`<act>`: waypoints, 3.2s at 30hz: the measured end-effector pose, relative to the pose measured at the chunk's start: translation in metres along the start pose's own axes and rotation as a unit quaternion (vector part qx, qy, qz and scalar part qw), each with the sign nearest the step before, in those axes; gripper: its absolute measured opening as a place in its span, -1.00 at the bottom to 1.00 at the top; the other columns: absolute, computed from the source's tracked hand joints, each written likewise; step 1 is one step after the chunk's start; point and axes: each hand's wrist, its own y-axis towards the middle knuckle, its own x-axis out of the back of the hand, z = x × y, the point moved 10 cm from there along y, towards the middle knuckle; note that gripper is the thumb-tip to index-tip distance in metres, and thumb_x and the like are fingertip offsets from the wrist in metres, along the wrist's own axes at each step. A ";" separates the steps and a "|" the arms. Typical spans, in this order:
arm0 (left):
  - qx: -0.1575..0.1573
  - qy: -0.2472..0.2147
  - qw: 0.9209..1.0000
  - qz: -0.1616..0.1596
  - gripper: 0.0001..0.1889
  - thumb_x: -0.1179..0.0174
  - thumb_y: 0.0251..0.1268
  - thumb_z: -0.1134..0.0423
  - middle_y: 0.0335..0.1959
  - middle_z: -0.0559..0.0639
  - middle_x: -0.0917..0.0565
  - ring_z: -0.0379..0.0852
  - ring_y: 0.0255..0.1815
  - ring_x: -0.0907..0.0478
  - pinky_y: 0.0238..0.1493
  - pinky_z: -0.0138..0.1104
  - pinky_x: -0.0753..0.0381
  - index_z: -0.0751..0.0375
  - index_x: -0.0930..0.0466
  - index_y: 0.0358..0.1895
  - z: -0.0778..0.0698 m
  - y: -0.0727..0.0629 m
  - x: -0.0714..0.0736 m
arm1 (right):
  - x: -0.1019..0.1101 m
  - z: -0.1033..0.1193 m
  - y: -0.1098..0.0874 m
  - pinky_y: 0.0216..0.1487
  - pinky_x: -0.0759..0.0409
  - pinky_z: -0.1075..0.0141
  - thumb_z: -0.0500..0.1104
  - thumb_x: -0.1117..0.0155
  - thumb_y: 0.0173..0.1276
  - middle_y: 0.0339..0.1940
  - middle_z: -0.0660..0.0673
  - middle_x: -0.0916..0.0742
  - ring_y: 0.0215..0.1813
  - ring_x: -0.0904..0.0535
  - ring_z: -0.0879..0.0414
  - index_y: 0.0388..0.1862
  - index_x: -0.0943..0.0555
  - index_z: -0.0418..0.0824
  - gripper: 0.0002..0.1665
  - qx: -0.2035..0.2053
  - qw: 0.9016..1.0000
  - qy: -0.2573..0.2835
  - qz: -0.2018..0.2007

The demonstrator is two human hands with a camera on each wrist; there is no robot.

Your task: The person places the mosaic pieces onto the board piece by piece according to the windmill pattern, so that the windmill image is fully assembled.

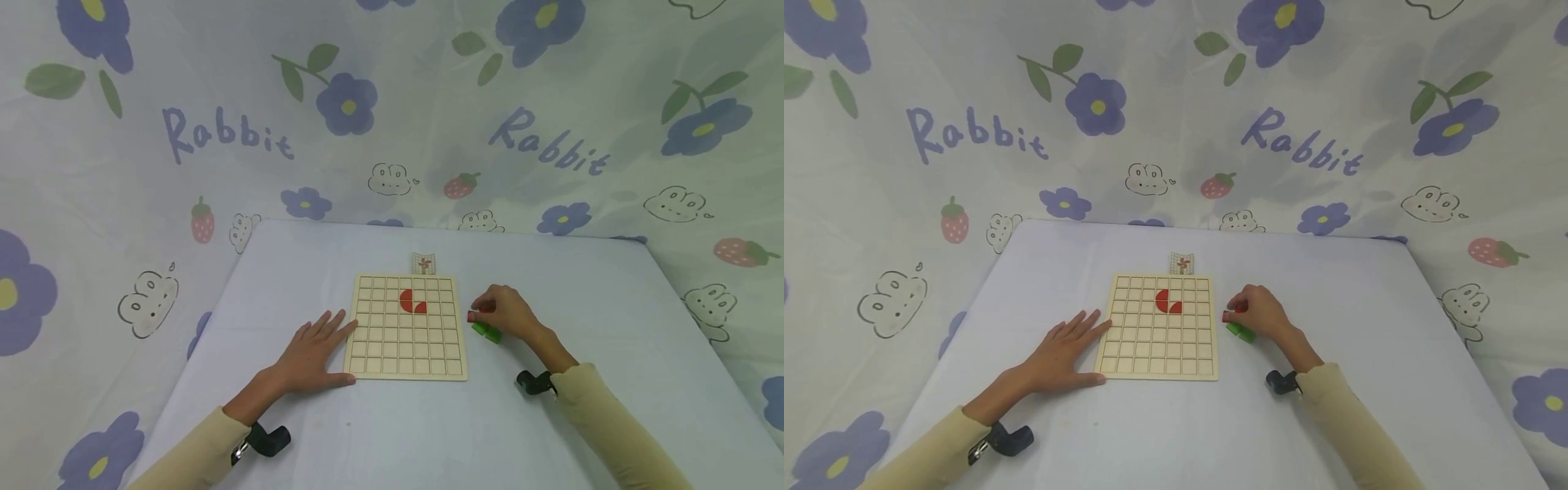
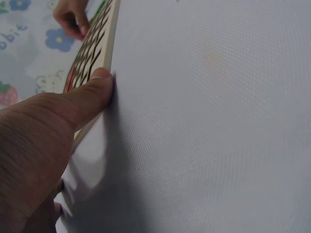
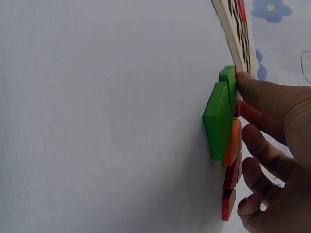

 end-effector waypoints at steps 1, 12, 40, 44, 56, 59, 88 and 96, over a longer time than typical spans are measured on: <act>0.000 0.000 1.000 0.000 0.06 -0.23 0.04 -0.44 0.57 0.14 -0.05 0.21 0.56 0.10 0.38 0.24 0.00 0.01 -0.10 0.57 0.000 0.000 0.000 | -0.001 0.001 0.000 -0.25 -0.52 0.22 -0.03 -0.53 0.18 -0.35 0.02 -0.64 -0.28 -0.51 0.11 -0.25 -0.77 -0.17 -0.73 0.004 1.000 0.005 0.004; 0.003 -0.001 1.000 0.000 0.06 -0.23 0.04 -0.44 0.57 0.13 -0.04 0.20 0.56 0.11 0.39 0.23 0.01 0.01 -0.10 0.57 0.000 0.000 -0.001 | -0.007 0.010 -0.001 -0.18 -0.55 0.22 -0.18 -0.56 0.13 -0.33 0.03 -0.67 -0.25 -0.54 0.11 -0.22 -0.70 -0.19 -0.74 0.012 0.999 0.019 0.048; 0.003 -0.009 1.000 0.006 0.06 -0.21 0.05 -0.45 0.57 0.13 -0.03 0.20 0.56 0.13 0.39 0.24 0.02 -0.01 -0.08 0.57 0.002 0.000 -0.003 | -0.015 0.036 0.020 -0.25 -0.66 0.26 -0.26 -0.49 0.20 -0.32 -0.02 -0.76 -0.28 -0.69 0.11 -0.15 -0.74 -0.27 -0.77 0.024 0.985 0.167 -0.027; 0.004 -0.008 1.000 0.004 0.07 -0.21 0.04 -0.46 0.57 0.14 -0.04 0.20 0.56 0.12 0.39 0.24 0.01 0.00 -0.08 0.57 0.002 0.000 -0.003 | -0.025 0.039 0.026 -0.21 -0.66 0.22 -0.24 -0.49 0.21 -0.34 0.01 -0.76 -0.28 -0.69 0.14 -0.17 -0.76 -0.22 -0.80 0.022 0.985 0.168 -0.019; 0.002 -0.008 1.000 0.006 0.07 -0.21 0.05 -0.46 0.58 0.12 -0.02 0.20 0.56 0.13 0.39 0.24 0.02 -0.01 -0.07 0.57 0.000 0.000 -0.002 | -0.036 0.057 0.032 -0.27 -0.61 0.26 -0.22 -0.48 0.22 -0.36 0.03 -0.74 -0.32 -0.61 0.16 -0.23 -0.78 -0.19 -0.86 0.020 0.996 0.080 -0.032; 0.003 -0.007 1.000 0.006 0.07 -0.21 0.04 -0.46 0.58 0.12 -0.01 0.20 0.56 0.14 0.39 0.23 0.03 -0.02 -0.07 0.58 0.001 0.000 -0.002 | -0.036 0.064 0.033 -0.27 -0.56 0.27 -0.20 -0.46 0.24 -0.32 0.03 -0.74 -0.28 -0.54 0.15 -0.22 -0.80 -0.20 -0.85 0.024 0.998 0.041 -0.031; 0.008 -0.007 1.000 0.011 0.08 -0.23 0.03 -0.45 0.57 0.16 -0.03 0.24 0.56 0.12 0.38 0.26 0.01 0.02 -0.09 0.57 0.001 -0.001 -0.002 | -0.020 0.058 0.011 -0.44 -0.49 0.27 -0.16 -0.41 0.29 -0.42 0.10 -0.63 -0.43 -0.48 0.18 -0.14 -0.75 -0.14 -0.83 0.064 0.995 0.024 -0.078; -0.002 -0.009 1.000 0.004 0.06 -0.25 0.05 -0.42 0.56 0.20 -0.07 0.27 0.54 0.08 0.36 0.28 -0.02 0.06 -0.12 0.55 -0.002 -0.002 0.002 | -0.006 0.037 -0.002 -0.45 -0.48 0.26 -0.17 -0.39 0.31 -0.43 0.07 -0.63 -0.44 -0.47 0.17 -0.14 -0.74 -0.17 -0.83 0.047 0.996 -0.006 -0.073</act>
